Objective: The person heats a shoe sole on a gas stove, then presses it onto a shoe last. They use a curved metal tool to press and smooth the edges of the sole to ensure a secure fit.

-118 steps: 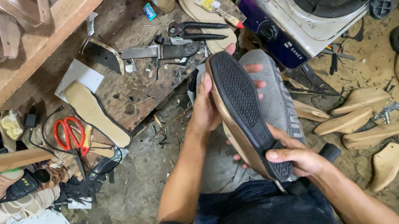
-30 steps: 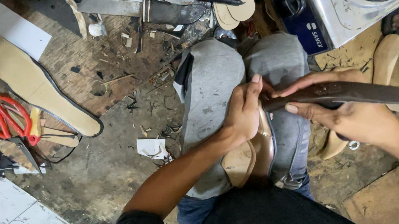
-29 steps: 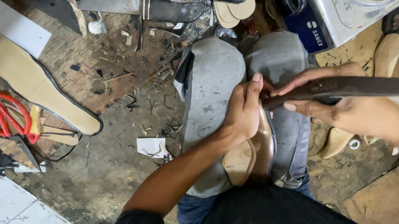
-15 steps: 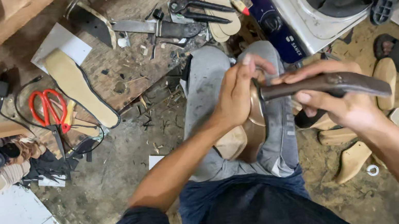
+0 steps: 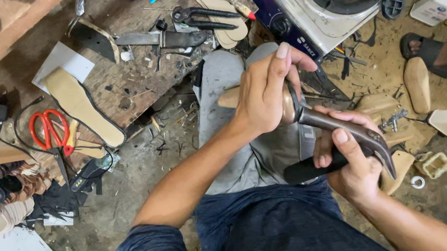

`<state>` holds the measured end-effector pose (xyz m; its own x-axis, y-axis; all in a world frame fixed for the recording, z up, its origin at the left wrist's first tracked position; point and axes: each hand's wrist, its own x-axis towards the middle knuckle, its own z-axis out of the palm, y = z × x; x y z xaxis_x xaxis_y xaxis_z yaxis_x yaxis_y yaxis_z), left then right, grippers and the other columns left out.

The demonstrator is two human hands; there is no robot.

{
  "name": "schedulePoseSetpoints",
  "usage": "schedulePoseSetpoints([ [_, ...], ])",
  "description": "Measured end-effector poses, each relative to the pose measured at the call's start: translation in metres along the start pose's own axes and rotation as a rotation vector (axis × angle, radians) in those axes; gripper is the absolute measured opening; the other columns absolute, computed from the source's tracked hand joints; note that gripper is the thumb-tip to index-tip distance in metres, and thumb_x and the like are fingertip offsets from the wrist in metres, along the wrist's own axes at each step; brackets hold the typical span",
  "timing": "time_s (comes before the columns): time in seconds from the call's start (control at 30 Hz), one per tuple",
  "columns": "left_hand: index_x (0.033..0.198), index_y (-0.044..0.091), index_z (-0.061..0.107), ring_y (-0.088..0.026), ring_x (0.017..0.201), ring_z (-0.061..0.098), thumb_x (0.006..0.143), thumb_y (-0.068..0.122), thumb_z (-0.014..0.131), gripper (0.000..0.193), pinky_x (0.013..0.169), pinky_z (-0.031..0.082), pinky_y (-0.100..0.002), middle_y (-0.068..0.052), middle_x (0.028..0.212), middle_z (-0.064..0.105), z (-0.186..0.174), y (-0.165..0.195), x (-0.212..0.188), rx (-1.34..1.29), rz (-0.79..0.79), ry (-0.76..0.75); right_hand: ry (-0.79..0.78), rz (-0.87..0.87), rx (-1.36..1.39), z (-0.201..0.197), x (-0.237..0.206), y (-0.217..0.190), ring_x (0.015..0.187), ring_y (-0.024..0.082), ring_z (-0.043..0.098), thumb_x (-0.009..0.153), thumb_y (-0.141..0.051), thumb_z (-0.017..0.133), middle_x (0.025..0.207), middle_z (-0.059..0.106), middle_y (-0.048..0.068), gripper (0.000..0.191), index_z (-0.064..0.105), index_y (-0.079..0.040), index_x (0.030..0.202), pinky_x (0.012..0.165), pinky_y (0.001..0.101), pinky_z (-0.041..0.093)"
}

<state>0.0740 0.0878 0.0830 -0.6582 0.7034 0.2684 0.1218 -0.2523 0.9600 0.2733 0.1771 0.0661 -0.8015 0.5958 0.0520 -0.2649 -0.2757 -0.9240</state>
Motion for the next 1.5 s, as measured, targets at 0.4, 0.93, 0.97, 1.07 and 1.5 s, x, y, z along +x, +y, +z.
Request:
schedulePoseSetpoints([
  [0.4, 0.097, 0.006, 0.071, -0.015, 0.058, 0.065, 0.114, 0.040, 0.026, 0.059, 0.063, 0.051, -0.031, -0.003, 0.062, 0.062, 0.003, 0.009, -0.015, 0.086, 0.045, -0.059, 0.035, 0.207, -0.148, 0.015, 0.012, -0.047, 0.060, 0.017, 0.067, 0.091, -0.002, 0.072, 0.109, 0.079, 0.021, 0.024, 0.072, 0.003, 0.114, 0.056, 0.0286, 0.057],
  [0.93, 0.094, 0.010, 0.072, -0.020, 0.061, 0.063, 0.113, 0.034, 0.027, 0.054, 0.074, 0.051, -0.035, -0.001, 0.062, 0.062, 0.008, 0.012, -0.029, 0.239, 0.096, -0.089, -0.277, -0.112, -0.993, 0.014, 0.010, -0.077, 0.072, 0.017, 0.069, 0.088, -0.007, 0.072, 0.103, 0.076, 0.015, 0.027, 0.071, 0.002, 0.114, 0.067, 0.0302, 0.057],
  [0.97, 0.094, 0.009, 0.072, -0.020, 0.062, 0.063, 0.113, 0.033, 0.028, 0.054, 0.075, 0.051, -0.036, -0.001, 0.062, 0.062, 0.008, 0.012, -0.029, 0.246, 0.109, -0.085, -0.272, -0.085, -0.972, 0.014, 0.011, -0.075, 0.070, 0.016, 0.069, 0.087, -0.006, 0.072, 0.104, 0.076, 0.015, 0.028, 0.070, 0.002, 0.113, 0.065, 0.0297, 0.057],
  [1.07, 0.094, 0.010, 0.072, -0.020, 0.061, 0.061, 0.113, 0.032, 0.028, 0.052, 0.075, 0.051, -0.036, -0.001, 0.061, 0.061, 0.007, 0.014, -0.030, 0.257, 0.113, -0.085, 0.088, 0.328, 0.018, 0.021, 0.008, -0.059, 0.055, 0.016, 0.064, 0.092, -0.007, 0.076, 0.072, 0.068, 0.010, 0.029, 0.073, 0.002, 0.119, 0.052, 0.0292, 0.054],
  [1.5, 0.093, 0.009, 0.070, -0.024, 0.066, 0.061, 0.112, 0.027, 0.032, 0.046, 0.078, 0.048, -0.039, -0.004, 0.065, 0.057, 0.005, 0.005, -0.041, 0.250, 0.171, -0.109, -0.202, 0.263, -0.782, 0.029, 0.031, -0.087, 0.054, 0.012, 0.060, 0.088, -0.012, 0.074, 0.076, 0.071, 0.008, 0.028, 0.075, -0.001, 0.114, 0.051, 0.0253, 0.049],
])
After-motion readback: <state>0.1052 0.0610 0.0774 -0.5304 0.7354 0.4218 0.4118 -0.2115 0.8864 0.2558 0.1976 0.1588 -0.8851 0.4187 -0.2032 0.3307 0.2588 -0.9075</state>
